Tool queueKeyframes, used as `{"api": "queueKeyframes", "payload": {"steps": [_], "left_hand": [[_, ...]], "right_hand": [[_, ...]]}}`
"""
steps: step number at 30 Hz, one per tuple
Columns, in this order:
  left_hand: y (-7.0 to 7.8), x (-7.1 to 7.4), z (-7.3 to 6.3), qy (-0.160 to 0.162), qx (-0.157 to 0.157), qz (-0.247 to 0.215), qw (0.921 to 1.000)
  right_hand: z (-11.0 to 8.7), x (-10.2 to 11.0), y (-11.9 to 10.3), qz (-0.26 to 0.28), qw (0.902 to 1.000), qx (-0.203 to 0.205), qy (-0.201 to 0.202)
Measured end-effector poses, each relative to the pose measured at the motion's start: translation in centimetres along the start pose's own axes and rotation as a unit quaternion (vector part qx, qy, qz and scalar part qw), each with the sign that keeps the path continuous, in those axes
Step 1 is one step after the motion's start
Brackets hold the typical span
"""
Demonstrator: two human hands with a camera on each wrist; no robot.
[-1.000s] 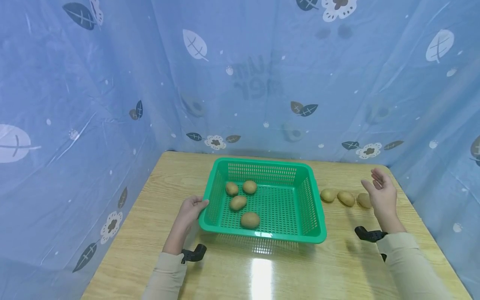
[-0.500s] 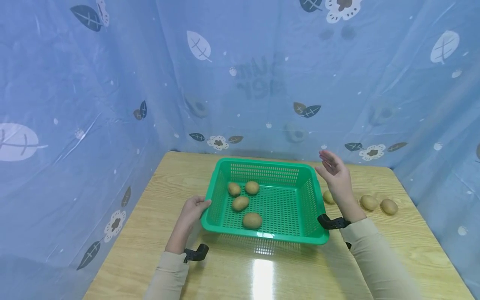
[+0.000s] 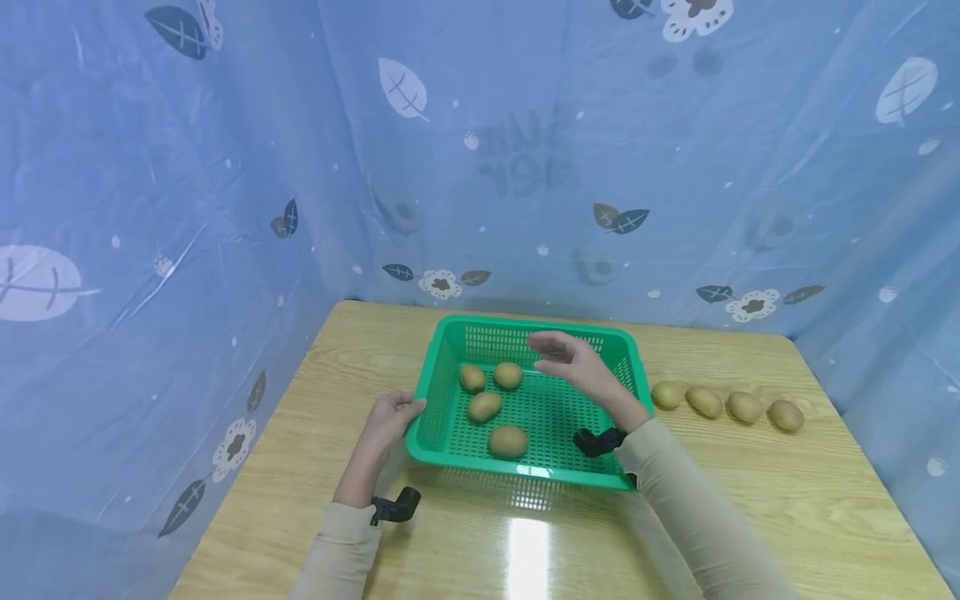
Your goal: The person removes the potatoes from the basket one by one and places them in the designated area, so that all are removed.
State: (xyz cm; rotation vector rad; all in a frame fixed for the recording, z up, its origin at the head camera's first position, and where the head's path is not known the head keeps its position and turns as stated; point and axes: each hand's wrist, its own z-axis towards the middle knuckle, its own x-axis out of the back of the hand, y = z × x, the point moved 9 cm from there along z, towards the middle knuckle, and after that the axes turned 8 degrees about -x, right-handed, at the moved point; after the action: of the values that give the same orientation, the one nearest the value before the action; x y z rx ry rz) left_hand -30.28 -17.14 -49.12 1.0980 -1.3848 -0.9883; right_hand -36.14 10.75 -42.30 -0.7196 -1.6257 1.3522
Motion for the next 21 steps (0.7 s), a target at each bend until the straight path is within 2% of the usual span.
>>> {"api": "queueKeyframes", "payload": {"steps": [3, 7, 15, 21], "left_hand": [[0.2, -0.2, 0.0, -0.001, -0.003, -0.005, 1.0], [0.4, -0.3, -0.1, -0.005, -0.005, -0.012, 0.9999], [0.3, 0.0, 0.2, 0.002, 0.001, 0.003, 1.0], [0.0, 0.0, 0.1, 0.002, 0.008, 0.004, 1.0]], "right_hand": [[0.7, -2.5, 1.1, -0.044, 0.9951, -0.027, -0.084], [0.7, -4.8, 2.8, -0.096, 0.9793, -0.054, -0.17], [0.5, -6.7, 4.7, -0.104, 0.9593, -0.088, -0.247], [0.1, -8.1, 6.0, -0.134, 0.9407, -0.087, -0.299]]}}
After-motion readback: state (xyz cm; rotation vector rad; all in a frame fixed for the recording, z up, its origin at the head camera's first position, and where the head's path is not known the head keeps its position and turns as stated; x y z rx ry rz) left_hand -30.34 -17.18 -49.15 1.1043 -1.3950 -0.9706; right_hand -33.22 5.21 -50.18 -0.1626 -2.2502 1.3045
